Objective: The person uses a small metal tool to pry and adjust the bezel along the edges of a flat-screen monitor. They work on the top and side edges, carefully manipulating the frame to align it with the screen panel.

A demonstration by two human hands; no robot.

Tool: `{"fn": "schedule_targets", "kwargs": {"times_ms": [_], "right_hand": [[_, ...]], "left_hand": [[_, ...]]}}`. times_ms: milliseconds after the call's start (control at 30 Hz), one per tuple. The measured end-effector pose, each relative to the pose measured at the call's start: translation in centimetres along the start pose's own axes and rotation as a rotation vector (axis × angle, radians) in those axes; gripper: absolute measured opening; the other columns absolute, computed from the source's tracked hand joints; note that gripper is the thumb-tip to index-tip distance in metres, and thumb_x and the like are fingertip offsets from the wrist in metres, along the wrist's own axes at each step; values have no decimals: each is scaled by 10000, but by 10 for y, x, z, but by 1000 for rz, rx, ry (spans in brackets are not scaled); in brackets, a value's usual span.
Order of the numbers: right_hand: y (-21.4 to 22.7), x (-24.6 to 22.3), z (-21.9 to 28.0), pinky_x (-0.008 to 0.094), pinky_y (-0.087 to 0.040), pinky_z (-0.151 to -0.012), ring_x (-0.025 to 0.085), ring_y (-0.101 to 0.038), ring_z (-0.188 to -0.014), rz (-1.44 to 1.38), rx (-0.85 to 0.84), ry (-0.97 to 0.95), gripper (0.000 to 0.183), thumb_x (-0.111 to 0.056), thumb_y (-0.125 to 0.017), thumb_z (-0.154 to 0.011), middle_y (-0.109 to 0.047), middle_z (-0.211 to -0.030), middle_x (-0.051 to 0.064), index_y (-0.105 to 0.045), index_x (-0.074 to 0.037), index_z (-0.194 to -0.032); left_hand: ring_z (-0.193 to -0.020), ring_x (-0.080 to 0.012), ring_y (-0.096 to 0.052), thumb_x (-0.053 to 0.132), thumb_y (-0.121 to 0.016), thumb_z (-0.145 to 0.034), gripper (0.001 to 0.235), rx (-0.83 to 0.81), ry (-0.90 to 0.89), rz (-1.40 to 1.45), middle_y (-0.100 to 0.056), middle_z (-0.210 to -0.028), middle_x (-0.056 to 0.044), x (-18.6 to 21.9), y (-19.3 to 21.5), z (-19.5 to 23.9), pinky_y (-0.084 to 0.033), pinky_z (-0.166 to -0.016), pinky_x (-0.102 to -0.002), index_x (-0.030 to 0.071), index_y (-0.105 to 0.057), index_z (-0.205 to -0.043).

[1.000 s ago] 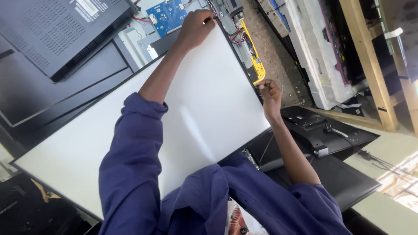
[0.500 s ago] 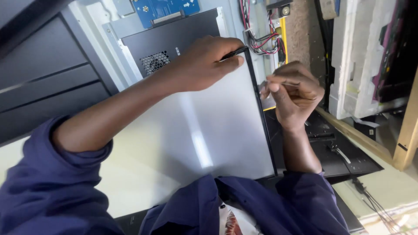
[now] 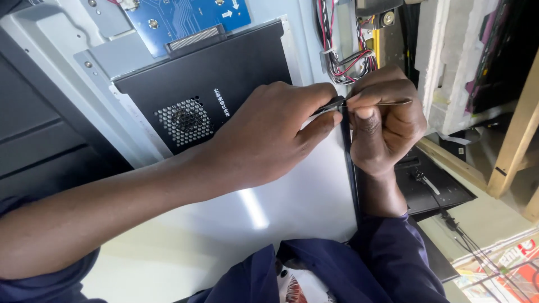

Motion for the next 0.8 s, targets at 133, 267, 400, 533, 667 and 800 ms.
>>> {"fn": "schedule_targets", "kwargs": {"times_ms": [133,267,400,533,667,800], "right_hand": [[1,-1,0,329,-388,-668,225,-499,-729,7,-73,8,248,-234,-508,-1029,-516,-829,161,-518,-22,-900],[4,1,0,353,-404,-700,263,-529,-751,7,-113,26,263,-208,-485,-1039,-524,-820,165,-528,18,-911],[2,-1,-2,350,-405,-682,252,-518,-725,-13,-164,30,235,-157,-475,-1040,-524,-835,184,-539,35,-921],[2,-3,-1,368,-422,-707,276,-536,-744,13,-176,18,267,-155,-468,-1041,-536,-854,214,-559,60,-910],[2,-4,-1,378,-434,-708,298,-546,-759,32,-174,24,287,-146,-465,-1040,-543,-831,223,-576,77,-897],[2,-5,-2,381,-425,-687,298,-543,-736,45,-178,54,299,-154,-463,-1044,-546,-829,227,-577,80,-896]], "left_hand": [[-449,-260,-228,211,-525,-1011,309,-49,73,32,-309,-489,-63,3,4,1,-249,-498,-383,85,-400,-757],[-448,-194,-267,250,-487,-1012,272,-92,113,36,-335,-506,-35,8,10,1,-236,-485,-368,91,-446,-794],[-513,-147,-264,301,-418,-1016,282,-94,107,69,-295,-576,-9,11,13,2,-220,-510,-332,106,-462,-818],[-548,-140,-256,355,-378,-1012,328,-111,124,81,-279,-609,-2,13,15,2,-218,-525,-326,107,-440,-808],[-547,-142,-277,340,-385,-1009,303,-115,133,80,-307,-605,-7,13,15,2,-225,-525,-327,108,-483,-840],[-534,-147,-294,355,-372,-1003,314,-113,125,76,-335,-599,-7,13,15,1,-237,-522,-328,110,-506,-861]]}}
Point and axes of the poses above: each hand's wrist, its own z-axis away from the middle knuckle, its own y-axis out of the back of the hand, x = y × z, the point moved 2 cm from there along -z, towards the middle knuckle
